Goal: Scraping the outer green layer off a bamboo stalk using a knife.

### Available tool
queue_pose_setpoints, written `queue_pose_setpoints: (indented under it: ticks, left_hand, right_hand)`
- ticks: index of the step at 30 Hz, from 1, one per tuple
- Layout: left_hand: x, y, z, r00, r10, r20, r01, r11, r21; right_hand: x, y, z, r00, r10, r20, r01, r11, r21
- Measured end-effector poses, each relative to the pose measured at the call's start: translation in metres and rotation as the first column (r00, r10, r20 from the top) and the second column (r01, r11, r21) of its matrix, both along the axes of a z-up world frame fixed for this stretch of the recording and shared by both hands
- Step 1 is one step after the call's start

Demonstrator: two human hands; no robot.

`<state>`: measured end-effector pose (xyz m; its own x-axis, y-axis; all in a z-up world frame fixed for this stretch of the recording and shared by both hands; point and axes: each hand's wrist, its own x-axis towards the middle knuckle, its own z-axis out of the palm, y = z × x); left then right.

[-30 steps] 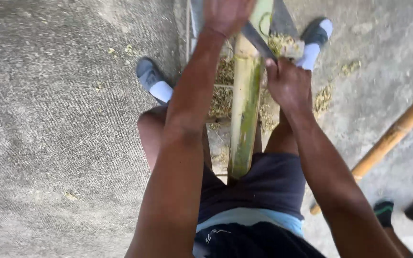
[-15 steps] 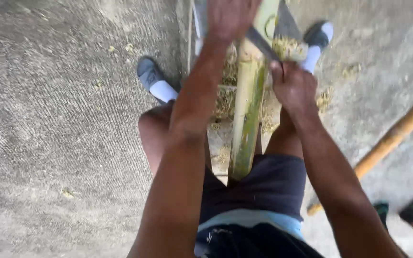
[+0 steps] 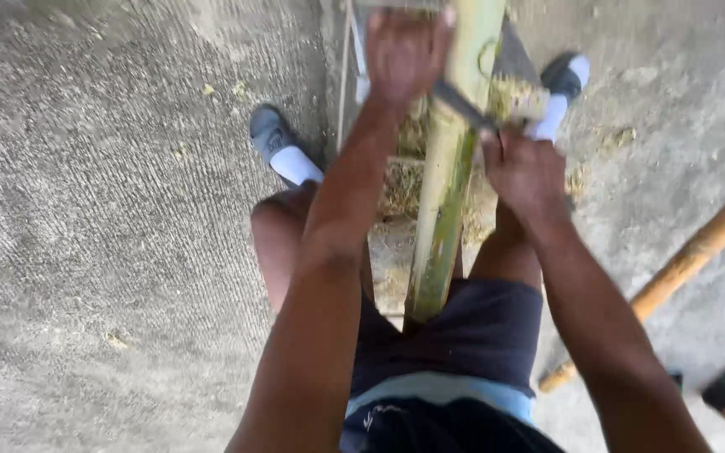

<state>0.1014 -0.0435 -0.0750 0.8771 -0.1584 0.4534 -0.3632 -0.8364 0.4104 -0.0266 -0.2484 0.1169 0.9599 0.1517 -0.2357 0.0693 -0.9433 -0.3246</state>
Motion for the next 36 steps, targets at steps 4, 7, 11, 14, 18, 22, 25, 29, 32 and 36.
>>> queue_pose_setpoints:
  ticks: [4, 7, 11, 14, 18, 22, 25, 29, 32, 36]
  left_hand:
    - [0.01, 0.005, 0.018, 0.997, -0.003, -0.083, 0.009, 0.997, 0.078]
    - [-0.002, 0.004, 0.064, 0.942, 0.143, 0.304, -0.134, 0.99, -0.051]
    - [0.021, 0.0, 0.014, 0.99, 0.073, 0.124, -0.093, 0.982, 0.165]
    - [0.005, -0.01, 0.034, 0.988, 0.111, 0.105, -0.098, 0.988, -0.123]
    - [0.013, -0.003, 0.022, 0.95, 0.059, 0.308, -0.162, 0.934, 0.32]
    - [-0.001, -0.008, 0.015, 0.935, 0.125, 0.333, -0.169, 0.979, 0.109]
    - [0.01, -0.007, 0.049, 0.766, 0.093, 0.636, -0.283, 0.937, 0.205]
    - [-0.006, -0.01, 0.055, 0.988, 0.06, 0.141, -0.065, 0.997, 0.032]
    - [0.016, -0.007, 0.039, 0.991, 0.008, -0.136, 0.015, 0.985, 0.17]
    - [0.017, -0.013, 0.082, 0.983, 0.03, 0.179, -0.03, 1.0, -0.004]
  right_hand:
    - [0.007, -0.002, 0.0, 0.984, 0.12, 0.133, -0.113, 0.992, -0.056]
    - [0.019, 0.006, 0.018, 0.989, 0.117, 0.089, -0.112, 0.992, -0.057]
    - [0.008, -0.003, 0.02, 0.993, 0.109, 0.05, -0.106, 0.993, -0.056]
    - [0.014, -0.007, 0.013, 0.996, 0.086, 0.009, -0.085, 0.995, -0.053]
    - [0.012, -0.002, 0.014, 0.969, 0.141, 0.202, -0.141, 0.99, -0.015]
    - [0.005, -0.007, 0.003, 0.992, 0.102, 0.07, -0.098, 0.994, -0.057]
    - [-0.001, -0.014, -0.004, 0.99, 0.089, 0.113, -0.082, 0.995, -0.065]
    - [-0.002, -0.02, -0.017, 0.999, 0.032, -0.01, -0.031, 0.999, 0.011]
    - [0.01, -0.012, -0.014, 0.996, 0.019, 0.082, -0.023, 0.999, 0.045]
    - [-0.001, -0.026, -0.032, 0.976, 0.038, 0.213, -0.035, 0.999, -0.016]
